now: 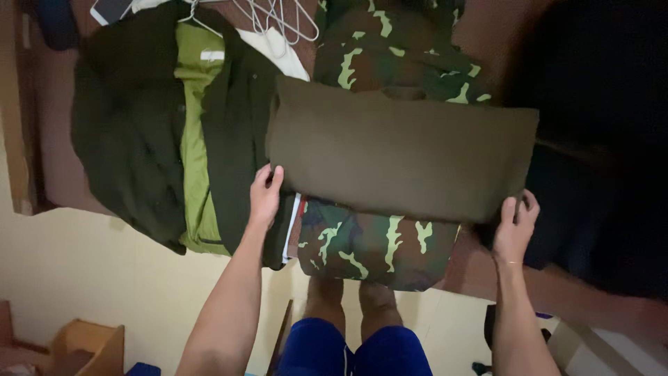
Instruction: The person folds a brown jacket and a green jacket on a bed. They smooth the fabric, fold the sleeves and body, and stack the folded items. The person also buttons the green jacket before folding it.
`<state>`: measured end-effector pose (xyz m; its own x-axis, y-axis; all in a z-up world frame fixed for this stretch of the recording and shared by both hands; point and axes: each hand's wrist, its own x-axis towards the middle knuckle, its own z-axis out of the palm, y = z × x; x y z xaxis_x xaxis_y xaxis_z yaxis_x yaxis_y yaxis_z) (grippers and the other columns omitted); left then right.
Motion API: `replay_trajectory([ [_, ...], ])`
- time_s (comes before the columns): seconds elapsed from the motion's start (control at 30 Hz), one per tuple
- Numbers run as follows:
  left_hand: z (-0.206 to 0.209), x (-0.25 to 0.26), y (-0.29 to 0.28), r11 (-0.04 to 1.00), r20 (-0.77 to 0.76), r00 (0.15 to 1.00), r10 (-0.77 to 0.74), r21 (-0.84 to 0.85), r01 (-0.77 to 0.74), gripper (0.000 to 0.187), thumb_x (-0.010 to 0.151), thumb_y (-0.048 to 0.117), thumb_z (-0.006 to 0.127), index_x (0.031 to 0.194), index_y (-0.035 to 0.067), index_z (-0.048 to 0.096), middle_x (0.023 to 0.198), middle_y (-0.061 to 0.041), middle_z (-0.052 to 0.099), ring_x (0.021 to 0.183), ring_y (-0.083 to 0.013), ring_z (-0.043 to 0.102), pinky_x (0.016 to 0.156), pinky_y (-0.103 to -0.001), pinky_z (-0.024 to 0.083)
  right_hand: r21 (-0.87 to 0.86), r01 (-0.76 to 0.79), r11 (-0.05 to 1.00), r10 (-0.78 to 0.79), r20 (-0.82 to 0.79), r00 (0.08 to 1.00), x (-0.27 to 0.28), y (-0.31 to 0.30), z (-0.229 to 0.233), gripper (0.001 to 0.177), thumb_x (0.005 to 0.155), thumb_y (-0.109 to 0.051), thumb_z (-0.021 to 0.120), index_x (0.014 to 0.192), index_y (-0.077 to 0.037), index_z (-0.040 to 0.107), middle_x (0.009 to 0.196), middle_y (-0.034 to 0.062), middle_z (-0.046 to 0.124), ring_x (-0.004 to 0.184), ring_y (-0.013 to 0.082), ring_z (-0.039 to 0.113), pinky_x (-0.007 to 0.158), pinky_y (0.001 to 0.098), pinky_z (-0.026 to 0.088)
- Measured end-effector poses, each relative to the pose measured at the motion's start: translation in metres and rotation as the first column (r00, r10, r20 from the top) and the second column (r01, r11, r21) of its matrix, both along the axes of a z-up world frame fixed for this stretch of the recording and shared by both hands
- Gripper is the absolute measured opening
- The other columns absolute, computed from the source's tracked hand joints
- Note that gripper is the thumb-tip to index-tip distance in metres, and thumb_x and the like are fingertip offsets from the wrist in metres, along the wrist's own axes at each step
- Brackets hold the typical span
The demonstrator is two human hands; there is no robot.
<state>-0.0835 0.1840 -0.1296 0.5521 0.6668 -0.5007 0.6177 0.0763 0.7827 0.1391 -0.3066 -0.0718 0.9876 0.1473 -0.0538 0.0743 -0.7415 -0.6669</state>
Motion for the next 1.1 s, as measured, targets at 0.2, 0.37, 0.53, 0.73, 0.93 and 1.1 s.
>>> replay_trajectory([
  [0.2, -0.019, 0.004, 0.002, 0.968, 0.155, 0.969, 0.195, -0.189, -0.165, 0.039, 0.114, 0.033, 0.060, 0.113, -0.007, 0.064, 0.100, -0.002, 0.058, 0.093, -0.0101, 0.050, 0.084, -0.027, 0.044, 0.211, 0.250, 0.945, -0.208, -0.202, 0.957, 0.008, -0.027, -0.040, 0.043, 0.122, -0.032, 0.047, 0.107, 0.007, 0.055, 0.106, 0.0061, 0.056, 0.098, 0.0135, 0.049, 0.097, 0.0303, 0.043],
  [0.37, -0.012, -0.028, -0.005, 0.980, 0.063, 0.979, 0.194, 0.036, -0.197, 0.036, 0.107, 0.031, 0.060, 0.123, -0.001, 0.063, 0.103, -0.002, 0.065, 0.092, -0.0096, 0.058, 0.083, -0.025, 0.049, 0.341, 0.412, 0.845, -0.329, -0.275, 0.903, -0.002, -0.027, -0.026, 0.042, 0.125, -0.035, 0.045, 0.110, 0.002, 0.054, 0.106, 0.0054, 0.052, 0.098, 0.0144, 0.047, 0.091, 0.0323, 0.042],
  [0.53, -0.017, -0.039, -0.050, 0.948, 0.227, 0.921, 0.317, -0.116, -0.298, 0.048, 0.096, 0.020, 0.074, 0.133, -0.002, 0.055, 0.113, -0.009, 0.069, 0.100, -0.0139, 0.066, 0.088, -0.030, 0.055, 0.210, 0.529, 0.822, -0.444, -0.346, 0.827, -0.037, 0.008, 0.015, 0.037, 0.113, -0.039, 0.045, 0.135, -0.011, 0.056, 0.123, 0.0030, 0.059, 0.107, 0.0141, 0.057, 0.087, 0.0333, 0.055],
  [0.73, -0.039, -0.003, -0.067, 0.770, 0.049, 0.768, 0.638, -0.031, -0.637, 0.036, 0.102, 0.020, 0.068, 0.128, -0.005, 0.073, 0.111, -0.013, 0.075, 0.094, -0.0166, 0.067, 0.087, -0.031, 0.056, 0.162, 0.604, 0.780, -0.461, -0.503, 0.731, -0.044, 0.027, -0.002, 0.050, 0.120, -0.044, 0.049, 0.111, 0.005, 0.046, 0.102, 0.0087, 0.054, 0.087, 0.0219, 0.052, 0.084, 0.0401, 0.062],
  [0.93, -0.041, -0.009, -0.076, 0.863, 0.207, 0.844, 0.494, -0.002, -0.505, 0.033, 0.096, 0.018, 0.070, 0.126, 0.004, 0.064, 0.125, -0.006, 0.058, 0.103, -0.0128, 0.066, 0.089, -0.029, 0.054, 0.540, 0.514, 0.666, -0.222, -0.515, 0.828, -0.038, 0.008, -0.020, 0.033, 0.116, -0.036, 0.049, 0.119, -0.006, 0.061, 0.109, 0.0025, 0.063, 0.098, 0.0150, 0.062, 0.089, 0.0373, 0.058],
  [1.1, -0.041, -0.012, -0.076, 0.875, 0.114, 0.913, 0.391, 0.261, -0.408, 0.020, 0.102, 0.017, 0.071, 0.117, 0.004, 0.074, 0.126, -0.009, 0.065, 0.105, -0.0183, 0.069, 0.095, -0.034, 0.057, 0.500, 0.545, 0.673, -0.254, -0.536, 0.805, -0.043, 0.009, -0.012, 0.034, 0.118, -0.037, 0.049, 0.122, -0.005, 0.060, 0.117, 0.0026, 0.063, 0.105, 0.0166, 0.061, 0.087, 0.0381, 0.056],
])
